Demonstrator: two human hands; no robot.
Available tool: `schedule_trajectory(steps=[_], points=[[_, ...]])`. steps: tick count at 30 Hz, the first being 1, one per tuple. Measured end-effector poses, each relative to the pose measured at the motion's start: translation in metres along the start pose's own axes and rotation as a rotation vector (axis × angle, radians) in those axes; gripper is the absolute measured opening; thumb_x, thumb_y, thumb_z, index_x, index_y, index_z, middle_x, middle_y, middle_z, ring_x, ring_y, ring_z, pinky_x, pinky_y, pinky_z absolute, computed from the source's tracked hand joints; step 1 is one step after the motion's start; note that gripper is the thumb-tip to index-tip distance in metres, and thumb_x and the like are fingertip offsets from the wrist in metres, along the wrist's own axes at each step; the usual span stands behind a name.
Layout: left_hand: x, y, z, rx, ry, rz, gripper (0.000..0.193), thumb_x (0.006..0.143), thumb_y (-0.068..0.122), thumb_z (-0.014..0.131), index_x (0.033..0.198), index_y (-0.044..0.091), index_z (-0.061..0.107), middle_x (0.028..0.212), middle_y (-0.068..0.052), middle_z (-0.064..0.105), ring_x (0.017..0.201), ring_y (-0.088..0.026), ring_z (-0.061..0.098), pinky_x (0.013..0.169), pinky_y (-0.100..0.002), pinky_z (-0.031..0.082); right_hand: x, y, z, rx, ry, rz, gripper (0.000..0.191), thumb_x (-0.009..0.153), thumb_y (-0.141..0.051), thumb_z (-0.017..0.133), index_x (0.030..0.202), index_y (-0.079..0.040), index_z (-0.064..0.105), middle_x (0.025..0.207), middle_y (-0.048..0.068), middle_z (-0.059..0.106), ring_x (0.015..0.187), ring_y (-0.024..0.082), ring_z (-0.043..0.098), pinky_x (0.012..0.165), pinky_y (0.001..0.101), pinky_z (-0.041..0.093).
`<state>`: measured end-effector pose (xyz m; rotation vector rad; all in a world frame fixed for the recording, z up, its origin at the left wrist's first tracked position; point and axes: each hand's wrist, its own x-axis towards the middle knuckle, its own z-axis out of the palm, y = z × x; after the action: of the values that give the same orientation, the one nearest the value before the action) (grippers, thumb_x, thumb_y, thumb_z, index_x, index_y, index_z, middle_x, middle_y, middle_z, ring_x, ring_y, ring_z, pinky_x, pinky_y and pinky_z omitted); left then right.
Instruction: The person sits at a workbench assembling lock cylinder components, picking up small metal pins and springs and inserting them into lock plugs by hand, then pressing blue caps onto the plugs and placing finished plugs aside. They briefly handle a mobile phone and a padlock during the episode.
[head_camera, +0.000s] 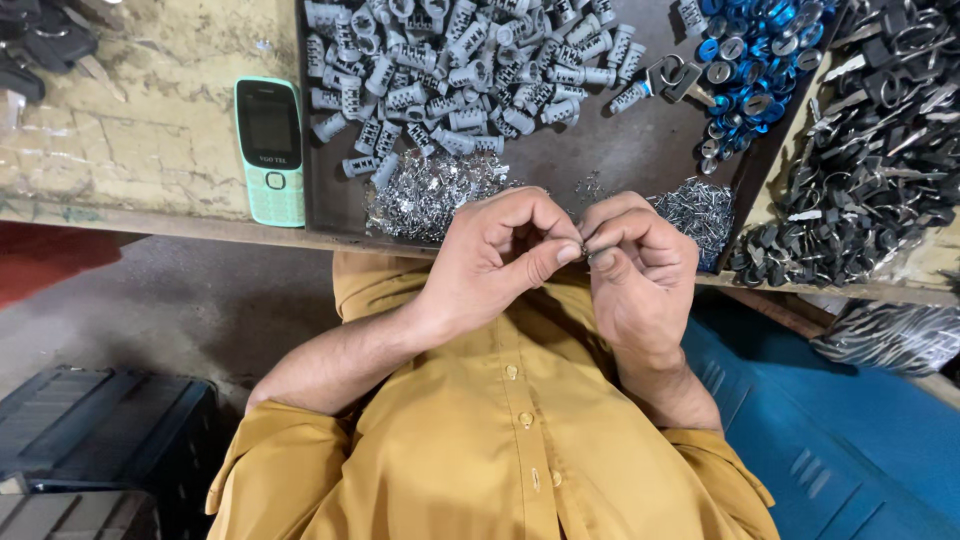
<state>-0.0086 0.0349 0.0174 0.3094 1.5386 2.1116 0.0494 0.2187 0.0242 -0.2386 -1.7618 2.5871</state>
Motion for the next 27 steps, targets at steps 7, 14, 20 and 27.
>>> schedule_trajectory(steps=[7,14,20,27], points=[[0.002,0.0,0.001,0.056,0.008,0.032,0.013,0.1,0.014,0.074,0.099,0.003,0.067,0.089,0.002,0.065,0.074,-0.001,0.055,0.063,-0.02,0.045,0.001,0.0,-0.004,0.049,-0.019,0.032,0.017,0.097,-0.007,0.078,0.104,0.004,0.067,0.104,0.013,0.063,0.097,0.018,0.058,0.093,0.0291,0.046],[0.001,0.006,0.001,0.249,0.004,0.133,0.012,0.097,0.012,0.075,0.099,0.004,0.066,0.088,-0.001,0.064,0.076,-0.008,0.059,0.066,-0.025,0.048,0.0,0.001,-0.008,0.112,-0.032,0.053,0.015,0.095,-0.002,0.077,0.103,0.004,0.066,0.103,0.013,0.063,0.095,0.017,0.059,0.091,0.0279,0.047],[0.002,-0.002,0.006,0.029,-0.027,-0.017,0.008,0.101,0.009,0.067,0.101,0.004,0.06,0.086,0.002,0.057,0.076,-0.006,0.052,0.067,-0.025,0.045,0.003,-0.02,-0.011,-0.156,-0.02,0.095,0.02,0.092,0.002,0.076,0.11,0.004,0.069,0.112,0.011,0.064,0.095,0.014,0.062,0.086,0.0261,0.051],[0.004,-0.015,0.005,-0.422,-0.066,-0.318,0.006,0.105,0.009,0.061,0.102,0.006,0.057,0.083,0.005,0.052,0.07,-0.002,0.046,0.06,-0.021,0.037,0.003,-0.067,-0.048,-1.423,0.06,-0.127,0.038,0.084,0.003,0.086,0.121,-0.003,0.078,0.11,0.014,0.059,0.096,0.022,0.06,0.078,0.0309,0.047]])
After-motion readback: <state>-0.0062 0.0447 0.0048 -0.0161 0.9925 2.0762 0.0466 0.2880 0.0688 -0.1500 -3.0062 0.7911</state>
